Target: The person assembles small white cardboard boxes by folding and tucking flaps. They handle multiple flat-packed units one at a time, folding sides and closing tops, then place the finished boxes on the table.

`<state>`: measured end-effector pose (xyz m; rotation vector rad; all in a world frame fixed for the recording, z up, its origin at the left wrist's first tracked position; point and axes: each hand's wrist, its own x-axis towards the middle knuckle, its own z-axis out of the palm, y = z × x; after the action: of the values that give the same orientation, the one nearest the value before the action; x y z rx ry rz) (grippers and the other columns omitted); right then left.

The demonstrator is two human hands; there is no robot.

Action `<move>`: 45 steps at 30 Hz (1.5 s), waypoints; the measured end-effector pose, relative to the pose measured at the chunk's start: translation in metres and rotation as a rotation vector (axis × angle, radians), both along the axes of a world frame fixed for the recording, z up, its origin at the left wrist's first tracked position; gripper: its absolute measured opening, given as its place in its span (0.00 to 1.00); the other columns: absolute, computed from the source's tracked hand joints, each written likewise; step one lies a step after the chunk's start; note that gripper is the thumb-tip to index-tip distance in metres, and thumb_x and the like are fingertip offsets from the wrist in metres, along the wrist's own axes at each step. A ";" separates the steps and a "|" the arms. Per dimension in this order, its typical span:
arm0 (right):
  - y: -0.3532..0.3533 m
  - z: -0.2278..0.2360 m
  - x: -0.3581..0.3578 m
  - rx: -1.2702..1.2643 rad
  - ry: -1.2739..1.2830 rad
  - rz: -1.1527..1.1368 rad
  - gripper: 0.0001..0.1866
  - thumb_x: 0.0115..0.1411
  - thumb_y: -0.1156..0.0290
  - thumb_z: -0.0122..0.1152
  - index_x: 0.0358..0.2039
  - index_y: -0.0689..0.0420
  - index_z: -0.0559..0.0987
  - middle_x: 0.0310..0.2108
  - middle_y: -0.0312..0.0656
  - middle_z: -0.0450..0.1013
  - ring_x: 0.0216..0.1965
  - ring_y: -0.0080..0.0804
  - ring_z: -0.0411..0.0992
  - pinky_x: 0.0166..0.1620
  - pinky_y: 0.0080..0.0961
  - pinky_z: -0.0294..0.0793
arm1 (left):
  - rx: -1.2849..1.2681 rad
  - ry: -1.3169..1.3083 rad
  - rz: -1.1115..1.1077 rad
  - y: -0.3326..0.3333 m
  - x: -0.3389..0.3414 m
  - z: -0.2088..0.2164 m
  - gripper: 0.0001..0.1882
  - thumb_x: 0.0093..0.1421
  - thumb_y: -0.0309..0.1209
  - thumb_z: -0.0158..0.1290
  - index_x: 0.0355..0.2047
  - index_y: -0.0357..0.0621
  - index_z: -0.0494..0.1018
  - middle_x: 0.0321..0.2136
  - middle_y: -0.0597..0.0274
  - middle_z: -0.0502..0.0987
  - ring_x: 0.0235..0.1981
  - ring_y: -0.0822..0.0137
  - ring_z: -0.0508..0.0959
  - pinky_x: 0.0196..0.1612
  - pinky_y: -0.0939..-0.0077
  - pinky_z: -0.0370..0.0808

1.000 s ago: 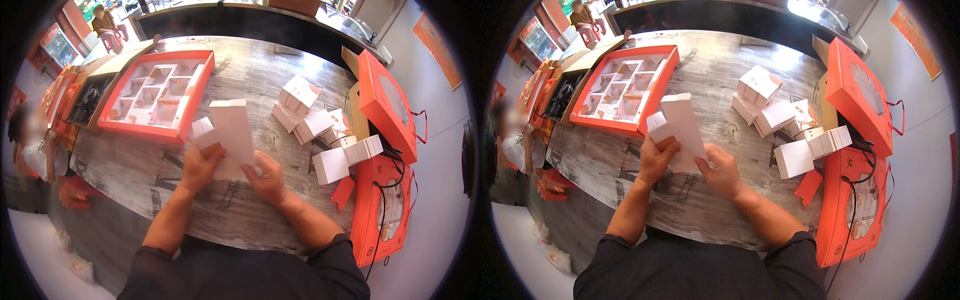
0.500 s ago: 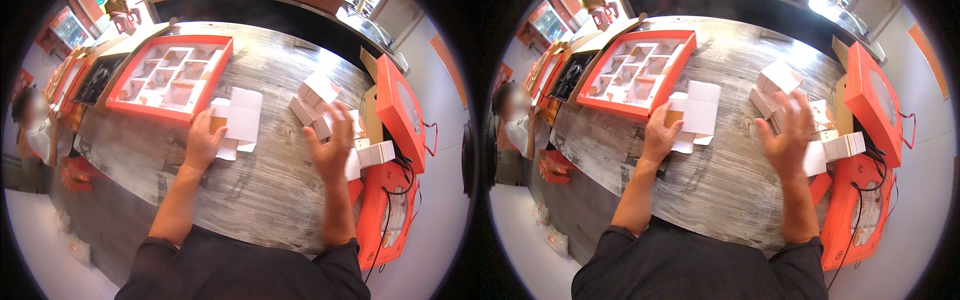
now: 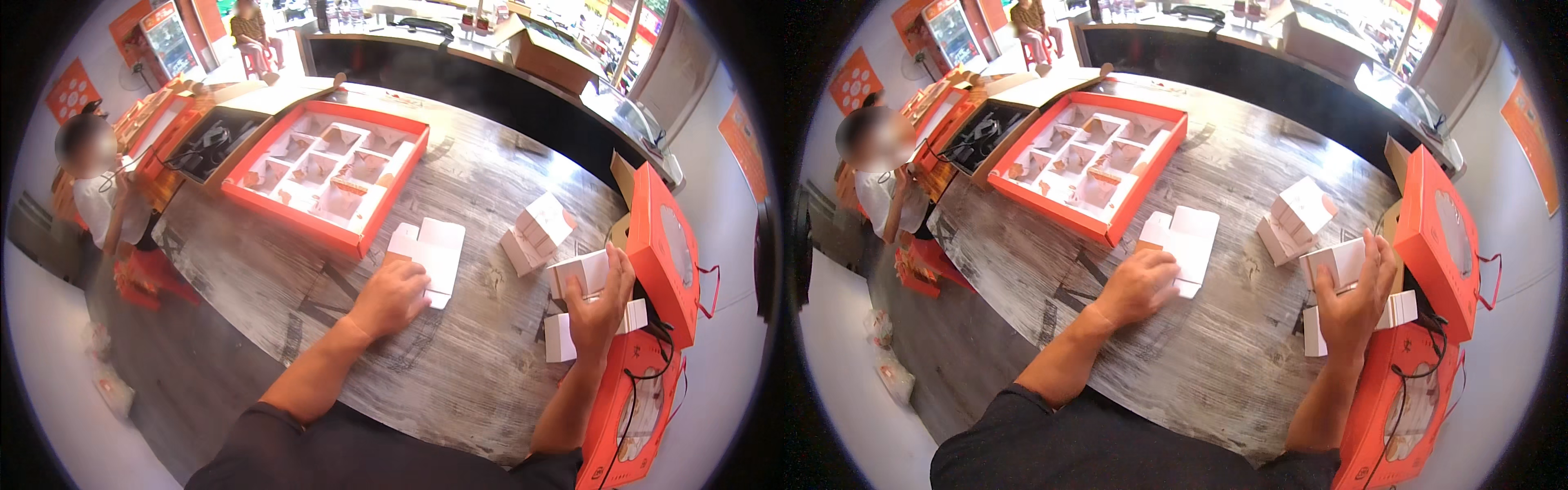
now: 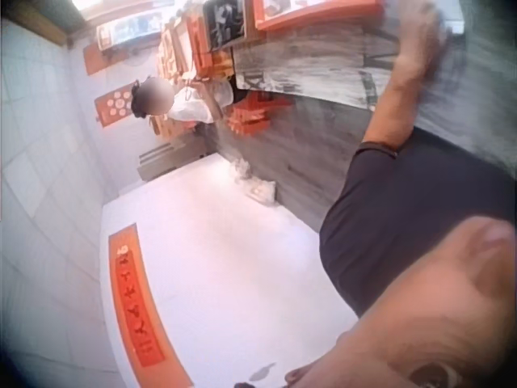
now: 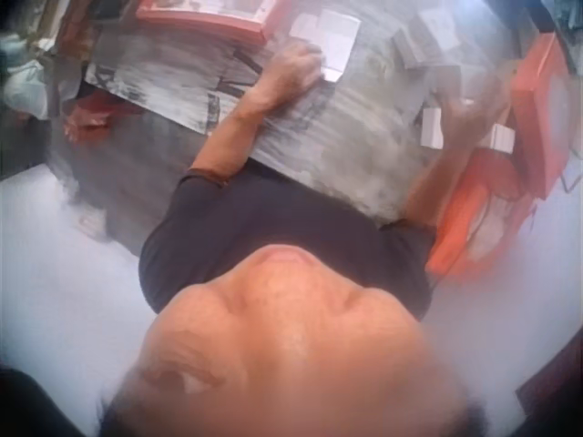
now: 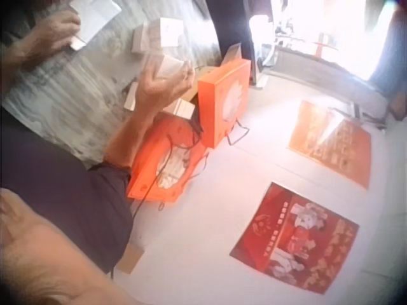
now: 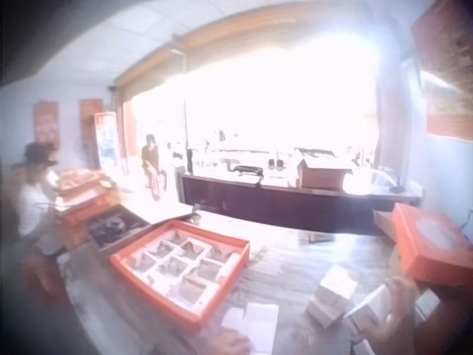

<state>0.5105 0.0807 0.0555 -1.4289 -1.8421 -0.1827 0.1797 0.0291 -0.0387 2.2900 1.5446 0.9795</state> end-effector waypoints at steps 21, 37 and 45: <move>-0.040 -0.112 -0.100 -0.539 0.970 0.774 0.44 0.69 0.36 0.50 0.66 0.65 0.65 0.60 0.46 0.67 0.60 0.34 0.66 0.63 0.32 0.63 | 0.157 -0.517 -0.278 -0.008 0.008 0.006 0.42 0.49 0.28 0.74 0.64 0.42 0.67 0.60 0.49 0.72 0.62 0.48 0.72 0.62 0.58 0.72; -0.040 -0.086 -0.105 -0.133 0.290 0.798 0.24 0.60 0.75 0.63 0.57 0.64 0.75 0.54 0.56 0.73 0.54 0.50 0.74 0.52 0.38 0.79 | 0.258 -0.566 -0.101 -0.007 -0.003 0.013 0.30 0.48 0.35 0.75 0.50 0.42 0.77 0.51 0.54 0.79 0.54 0.54 0.77 0.57 0.64 0.74; -0.049 -0.083 -0.112 -0.321 0.522 0.820 0.25 0.57 0.77 0.66 0.56 0.64 0.74 0.56 0.51 0.70 0.55 0.41 0.74 0.52 0.33 0.81 | 0.374 -0.555 -0.171 -0.006 -0.005 0.016 0.25 0.48 0.36 0.75 0.45 0.44 0.78 0.46 0.54 0.80 0.50 0.54 0.78 0.52 0.64 0.75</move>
<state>0.3988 0.0321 -0.0271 -0.6980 -1.8825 0.8414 0.1745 0.0234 -0.0224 2.0487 0.9847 1.7789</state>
